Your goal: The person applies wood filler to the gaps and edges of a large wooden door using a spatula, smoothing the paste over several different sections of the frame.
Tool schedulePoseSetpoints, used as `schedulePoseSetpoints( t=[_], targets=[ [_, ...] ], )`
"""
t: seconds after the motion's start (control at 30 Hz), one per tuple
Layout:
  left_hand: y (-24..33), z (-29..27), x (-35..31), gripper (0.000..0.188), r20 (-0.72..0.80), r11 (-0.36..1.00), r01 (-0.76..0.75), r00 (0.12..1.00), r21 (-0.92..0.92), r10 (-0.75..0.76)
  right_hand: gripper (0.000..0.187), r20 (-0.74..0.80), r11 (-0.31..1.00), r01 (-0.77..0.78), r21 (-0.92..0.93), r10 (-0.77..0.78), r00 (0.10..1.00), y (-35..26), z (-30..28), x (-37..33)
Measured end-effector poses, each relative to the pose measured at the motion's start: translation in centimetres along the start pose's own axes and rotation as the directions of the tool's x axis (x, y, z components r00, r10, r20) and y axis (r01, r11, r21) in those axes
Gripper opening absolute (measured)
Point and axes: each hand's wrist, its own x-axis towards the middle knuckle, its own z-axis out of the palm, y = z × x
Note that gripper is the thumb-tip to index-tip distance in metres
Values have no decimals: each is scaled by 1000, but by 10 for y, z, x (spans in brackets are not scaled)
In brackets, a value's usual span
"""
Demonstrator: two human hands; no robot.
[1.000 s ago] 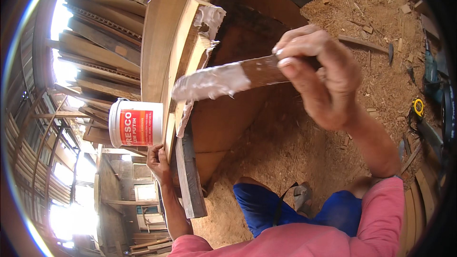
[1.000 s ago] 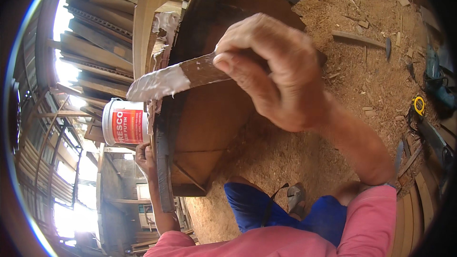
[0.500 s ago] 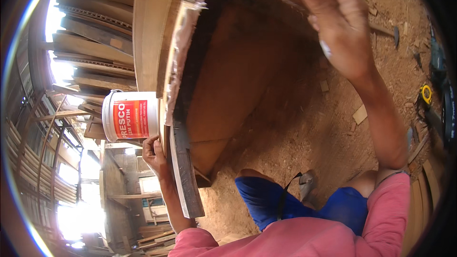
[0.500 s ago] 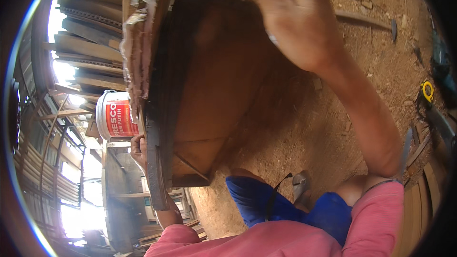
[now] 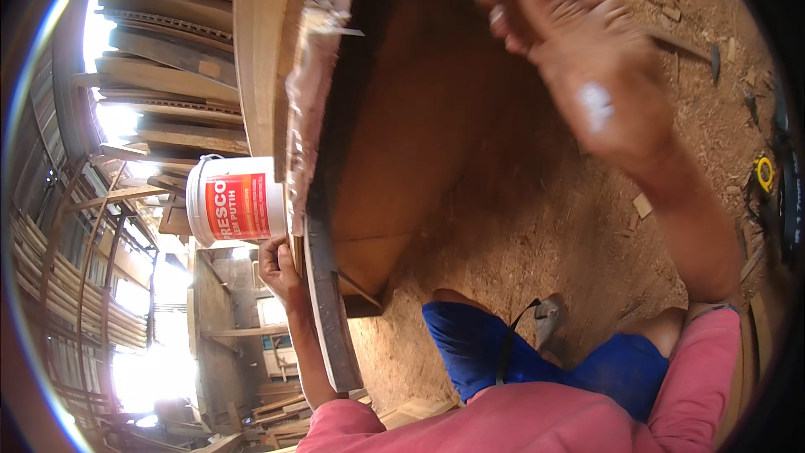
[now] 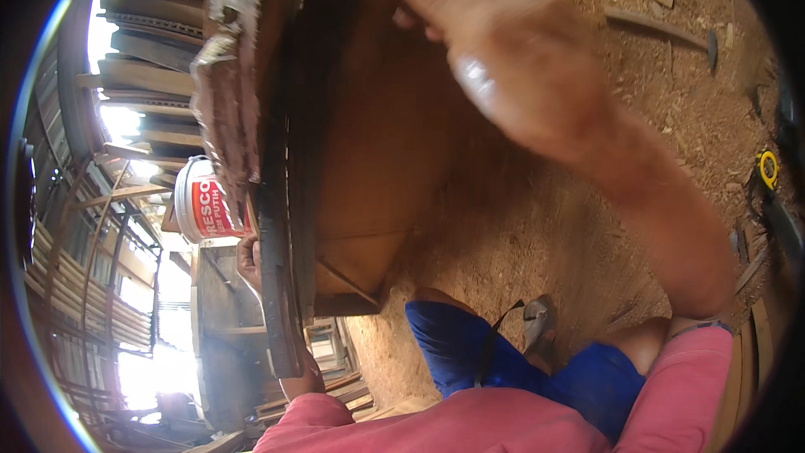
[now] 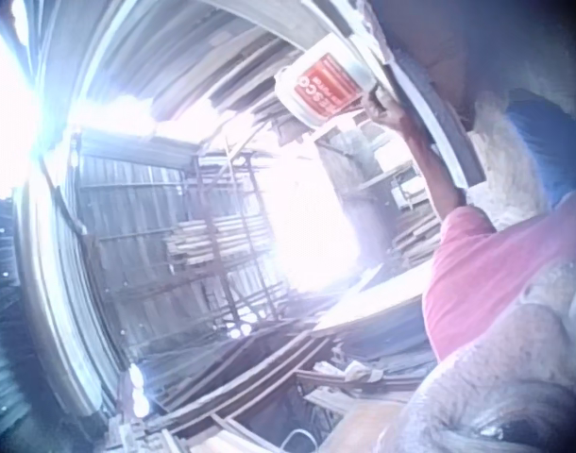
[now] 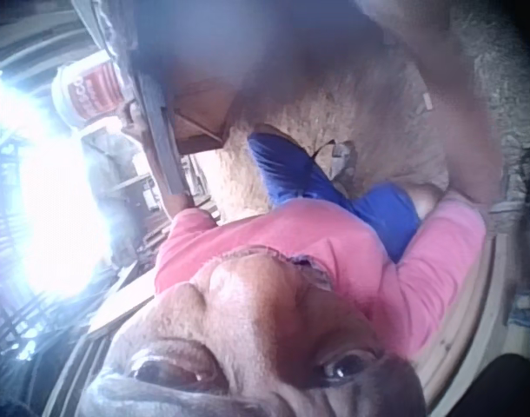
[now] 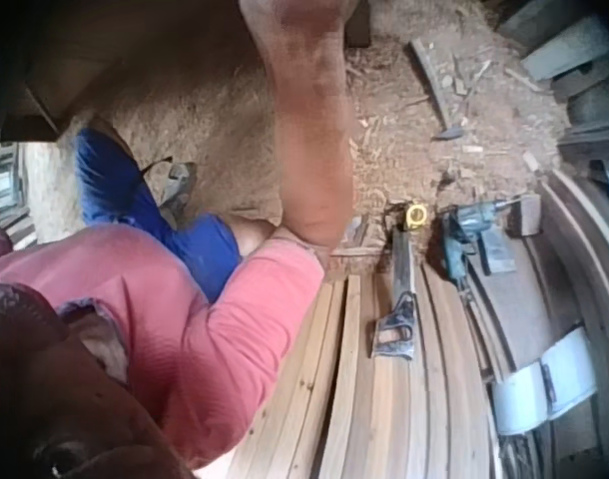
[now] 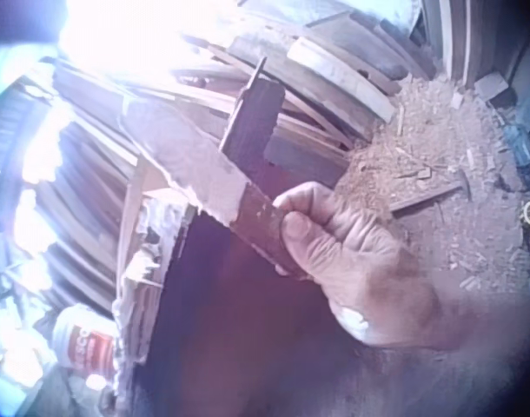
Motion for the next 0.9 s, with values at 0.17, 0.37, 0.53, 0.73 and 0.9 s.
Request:
schedulePoseSetpoints(
  t=[0.17, 0.37, 0.53, 0.73, 0.9],
  targets=[
    [21, 5, 2, 24, 3, 997, -75, 997, -12, 75, 21, 335, 968, 137, -210, -61, 940, 27, 5, 14],
    [23, 3, -2, 19, 31, 1000, 4, 1000, -6, -4, 13, 279, 613, 555, -563, -491, 825, -3, -1, 11],
    [28, 5, 2, 20, 34, 999, -36, 999, 34, 34, 10, 238, 542, 464, -700, -436, 868, 11, -14, 0],
    [29, 6, 1, 23, 30, 999, -12, 999, 30, 11, 15, 25, 913, 238, -330, -244, 969, 35, 1, -17],
    [2, 2, 2, 25, -16, 999, -35, 999, -4, 35, 23, 216, 994, -105, 36, 95, 972, 98, 26, -49]
  ],
)
